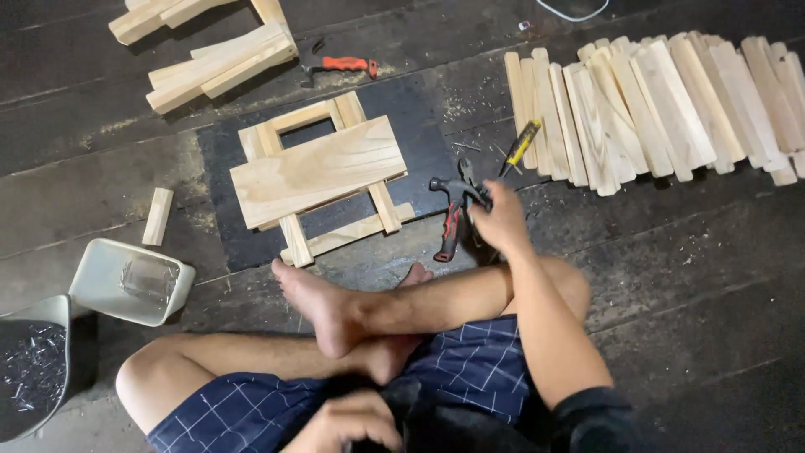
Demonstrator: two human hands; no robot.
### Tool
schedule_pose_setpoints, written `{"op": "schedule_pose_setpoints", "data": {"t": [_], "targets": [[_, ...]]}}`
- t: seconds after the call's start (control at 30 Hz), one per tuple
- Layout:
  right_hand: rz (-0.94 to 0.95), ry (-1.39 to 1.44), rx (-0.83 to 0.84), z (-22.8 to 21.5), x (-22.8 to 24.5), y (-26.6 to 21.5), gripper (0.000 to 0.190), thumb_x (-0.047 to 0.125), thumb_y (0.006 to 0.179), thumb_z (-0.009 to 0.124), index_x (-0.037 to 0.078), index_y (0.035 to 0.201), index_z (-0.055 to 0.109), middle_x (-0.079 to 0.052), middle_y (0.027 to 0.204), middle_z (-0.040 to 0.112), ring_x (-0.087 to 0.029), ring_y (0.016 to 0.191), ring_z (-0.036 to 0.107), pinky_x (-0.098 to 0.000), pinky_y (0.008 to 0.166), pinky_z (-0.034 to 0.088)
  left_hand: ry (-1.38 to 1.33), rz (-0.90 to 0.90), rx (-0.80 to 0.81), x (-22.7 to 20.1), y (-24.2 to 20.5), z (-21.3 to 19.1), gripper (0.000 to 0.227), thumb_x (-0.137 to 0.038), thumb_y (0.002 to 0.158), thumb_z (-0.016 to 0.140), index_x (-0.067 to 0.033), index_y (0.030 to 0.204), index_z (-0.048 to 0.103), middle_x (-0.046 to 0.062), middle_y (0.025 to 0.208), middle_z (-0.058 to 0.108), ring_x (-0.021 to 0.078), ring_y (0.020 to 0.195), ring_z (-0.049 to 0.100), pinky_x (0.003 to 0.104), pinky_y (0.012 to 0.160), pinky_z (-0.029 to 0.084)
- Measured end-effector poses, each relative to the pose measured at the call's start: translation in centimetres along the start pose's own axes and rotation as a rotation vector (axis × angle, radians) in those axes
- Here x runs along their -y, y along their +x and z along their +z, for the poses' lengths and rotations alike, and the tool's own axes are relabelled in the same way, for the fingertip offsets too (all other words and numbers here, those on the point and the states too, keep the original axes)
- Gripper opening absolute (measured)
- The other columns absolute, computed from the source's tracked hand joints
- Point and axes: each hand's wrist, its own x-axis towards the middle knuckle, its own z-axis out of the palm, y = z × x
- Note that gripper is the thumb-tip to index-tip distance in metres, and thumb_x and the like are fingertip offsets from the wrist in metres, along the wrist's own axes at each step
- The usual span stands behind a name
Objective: Assembling a wooden frame by hammering nails into wood pieces and using pliers for adjustments.
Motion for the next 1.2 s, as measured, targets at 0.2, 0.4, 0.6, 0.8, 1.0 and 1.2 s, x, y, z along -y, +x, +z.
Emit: {"op": "schedule_pose_setpoints", "data": {"t": [0.2, 0.4, 0.6, 0.8, 1.0, 1.2], "targets": [[0.036, -0.303, -0.466, -3.6, -10.0, 8.6, 0.048, 0.017, 0.094, 0.068, 0.004, 0.139, 0.057, -0.030, 0.121, 0.057, -0.049, 0.104, 0.055, -0.0566, 0.091, 0.049, 0.621, -0.258, -0.704, 4.3, 2.4, -5.8, 0.034, -0.011, 0.077, 0.084, -0.0048, 0.108, 0.071, 0.007, 0.112, 0.077, 0.0223, 0.101, 0.073, 0.034, 0.091, 0.058], [0.319, -0.249, -0.479, -2.1, -10.9, 8.8, 0.061, 0.009, 0.084, 0.077, 0.018, 0.141, 0.054, -0.022, 0.143, 0.039, -0.045, 0.127, 0.040, -0.0528, 0.099, 0.048, 1.196, -0.131, -0.726, 9.3, 13.3, -16.6, 0.064, -0.025, 0.080, 0.084, -0.0060, 0.136, 0.060, 0.025, 0.152, 0.045, 0.0473, 0.138, 0.045, 0.058, 0.113, 0.042], [0.407, -0.333, -0.468, -4.4, -11.0, 8.4, 0.070, 0.007, 0.083, 0.080, 0.018, 0.145, 0.048, -0.021, 0.134, 0.046, -0.043, 0.118, 0.041, -0.0546, 0.095, 0.040, 1.403, -0.762, -0.277, 12.2, 22.5, -25.6, 0.105, -0.021, 0.075, 0.088, -0.0337, 0.160, 0.028, 0.018, 0.175, -0.001, 0.0657, 0.151, 0.007, 0.088, 0.113, 0.021], [0.201, -0.418, -0.566, -3.5, -12.4, 8.6, 0.054, 0.000, 0.078, 0.079, 0.010, 0.129, 0.065, -0.021, 0.119, 0.054, -0.042, 0.106, 0.048, -0.0550, 0.087, 0.046, 1.523, -0.845, -0.013, 9.1, 23.9, -27.5, 0.113, -0.032, 0.079, 0.084, -0.0266, 0.167, 0.013, 0.027, 0.172, 0.016, 0.0686, 0.137, 0.041, 0.067, 0.097, 0.055], [0.221, -0.409, -0.520, -3.5, -13.3, 8.4, 0.050, 0.001, 0.079, 0.080, 0.011, 0.125, 0.064, -0.022, 0.122, 0.053, -0.043, 0.108, 0.046, -0.0546, 0.090, 0.045, 1.482, -0.736, -0.018, 8.1, 25.4, -27.9, 0.106, -0.020, 0.074, 0.074, -0.0099, 0.166, 0.021, 0.043, 0.162, 0.027, 0.0606, 0.111, 0.066, 0.065, 0.106, 0.048], [0.301, -0.410, -0.470, -3.5, -12.9, 8.0, 0.054, 0.007, 0.081, 0.084, 0.014, 0.129, 0.061, -0.019, 0.126, 0.051, -0.042, 0.110, 0.046, -0.0547, 0.087, 0.047, 1.403, -0.753, -0.024, 5.3, 25.5, -28.6, 0.108, -0.023, 0.073, 0.081, -0.0147, 0.166, 0.027, 0.030, 0.160, 0.040, 0.0512, 0.116, 0.064, 0.057, 0.093, 0.055]]}}
